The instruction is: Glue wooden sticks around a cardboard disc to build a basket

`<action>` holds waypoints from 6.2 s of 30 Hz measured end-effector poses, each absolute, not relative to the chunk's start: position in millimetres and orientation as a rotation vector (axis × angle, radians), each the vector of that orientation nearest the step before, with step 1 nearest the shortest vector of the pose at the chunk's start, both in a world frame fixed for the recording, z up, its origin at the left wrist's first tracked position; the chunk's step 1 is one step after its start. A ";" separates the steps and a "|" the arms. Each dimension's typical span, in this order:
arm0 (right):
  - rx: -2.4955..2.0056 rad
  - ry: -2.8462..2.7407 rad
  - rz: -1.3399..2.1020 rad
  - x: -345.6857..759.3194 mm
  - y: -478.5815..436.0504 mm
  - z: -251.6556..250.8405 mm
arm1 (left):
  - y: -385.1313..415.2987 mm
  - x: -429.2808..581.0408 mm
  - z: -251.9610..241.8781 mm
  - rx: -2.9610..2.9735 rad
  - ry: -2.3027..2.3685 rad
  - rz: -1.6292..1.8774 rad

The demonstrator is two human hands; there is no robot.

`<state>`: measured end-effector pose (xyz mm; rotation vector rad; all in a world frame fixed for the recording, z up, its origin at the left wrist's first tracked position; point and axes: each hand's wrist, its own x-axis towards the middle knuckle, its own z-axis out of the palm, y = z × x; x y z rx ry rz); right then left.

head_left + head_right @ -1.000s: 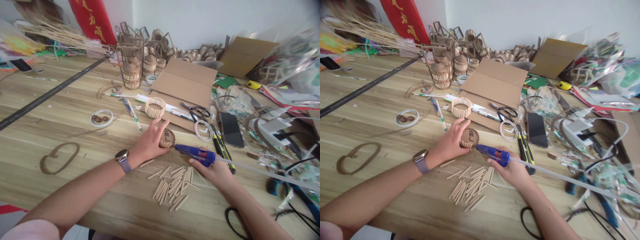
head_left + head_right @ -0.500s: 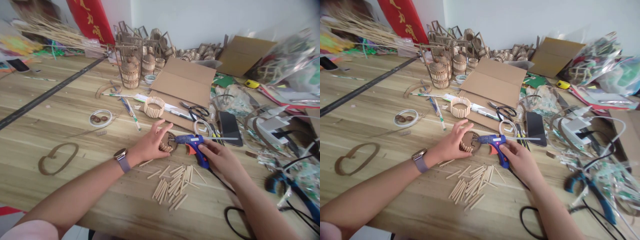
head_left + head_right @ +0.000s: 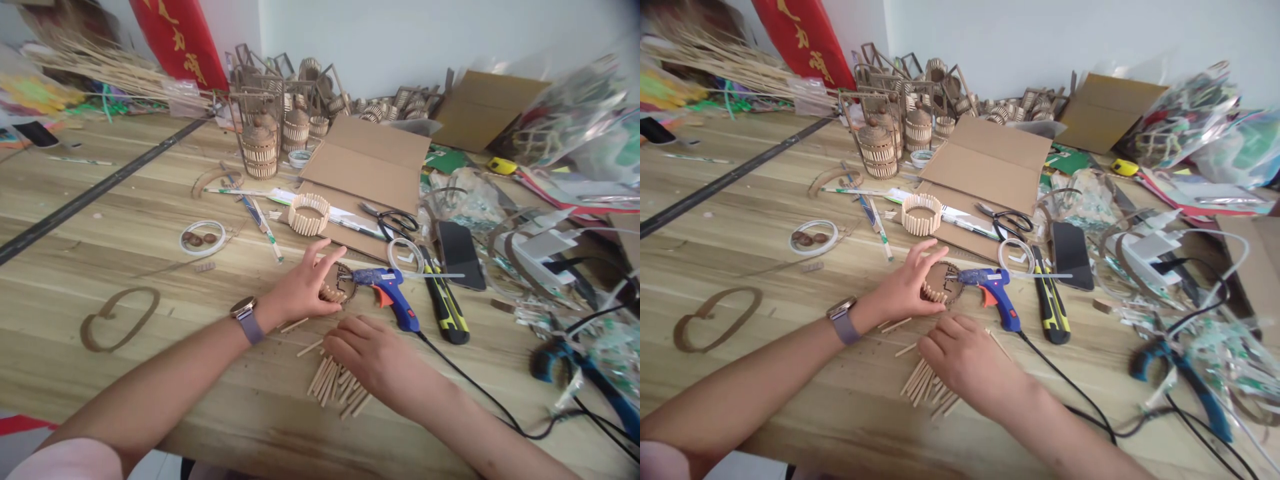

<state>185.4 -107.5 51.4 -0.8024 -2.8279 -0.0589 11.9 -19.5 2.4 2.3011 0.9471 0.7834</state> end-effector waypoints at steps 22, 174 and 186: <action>-0.835 -2.601 0.475 196.5 -96.1 70.2 | -20.4 12.6 4.0 2.302 0.918 0.806; -2.057 -2.011 0.515 265.6 -74.5 37.1 | -26.1 16.5 6.8 2.396 1.027 0.817; -1.726 -1.451 0.929 272.0 -80.7 39.6 | -25.2 15.9 5.8 2.386 1.049 0.812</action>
